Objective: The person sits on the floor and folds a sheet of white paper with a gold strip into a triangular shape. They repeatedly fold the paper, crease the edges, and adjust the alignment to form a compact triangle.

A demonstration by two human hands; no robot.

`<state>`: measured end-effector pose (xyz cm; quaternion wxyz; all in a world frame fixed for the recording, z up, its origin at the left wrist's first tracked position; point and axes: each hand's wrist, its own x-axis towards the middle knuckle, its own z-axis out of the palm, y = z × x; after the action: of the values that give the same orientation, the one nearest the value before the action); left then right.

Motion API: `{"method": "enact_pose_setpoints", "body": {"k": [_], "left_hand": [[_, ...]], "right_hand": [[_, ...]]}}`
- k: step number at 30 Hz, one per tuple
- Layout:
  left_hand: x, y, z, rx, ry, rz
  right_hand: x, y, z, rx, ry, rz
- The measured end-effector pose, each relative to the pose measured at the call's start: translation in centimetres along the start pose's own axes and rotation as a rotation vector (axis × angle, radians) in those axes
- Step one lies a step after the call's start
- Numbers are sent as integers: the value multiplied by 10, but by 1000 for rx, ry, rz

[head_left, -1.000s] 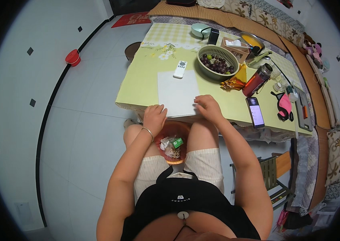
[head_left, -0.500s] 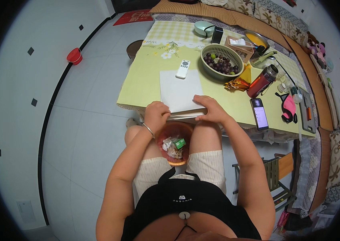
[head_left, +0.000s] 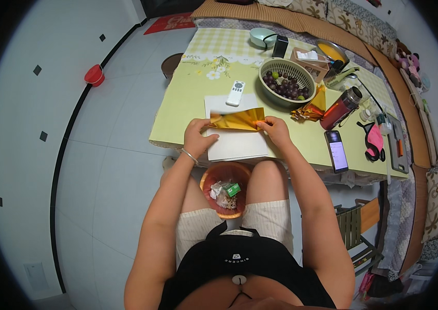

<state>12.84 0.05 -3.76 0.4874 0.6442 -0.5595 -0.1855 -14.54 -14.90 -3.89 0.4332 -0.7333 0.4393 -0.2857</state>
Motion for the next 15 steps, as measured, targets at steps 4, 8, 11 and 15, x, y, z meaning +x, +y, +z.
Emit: {"method": "enact_pose_setpoints", "body": {"k": [4,8,11,15], "left_hand": [[2,20,5,161,198,232],[0,-7,-1,36,34,280],[-10,4,3,-6,-2,132],[-12,-8,11,287,162,84]], "right_hand": [[-8,3,-10,54,-41,0],[-10,5,-1,189,-31,-191],[-6,15,-4,44,17,-66],[-3,-10,12,-246,195,17]]}}
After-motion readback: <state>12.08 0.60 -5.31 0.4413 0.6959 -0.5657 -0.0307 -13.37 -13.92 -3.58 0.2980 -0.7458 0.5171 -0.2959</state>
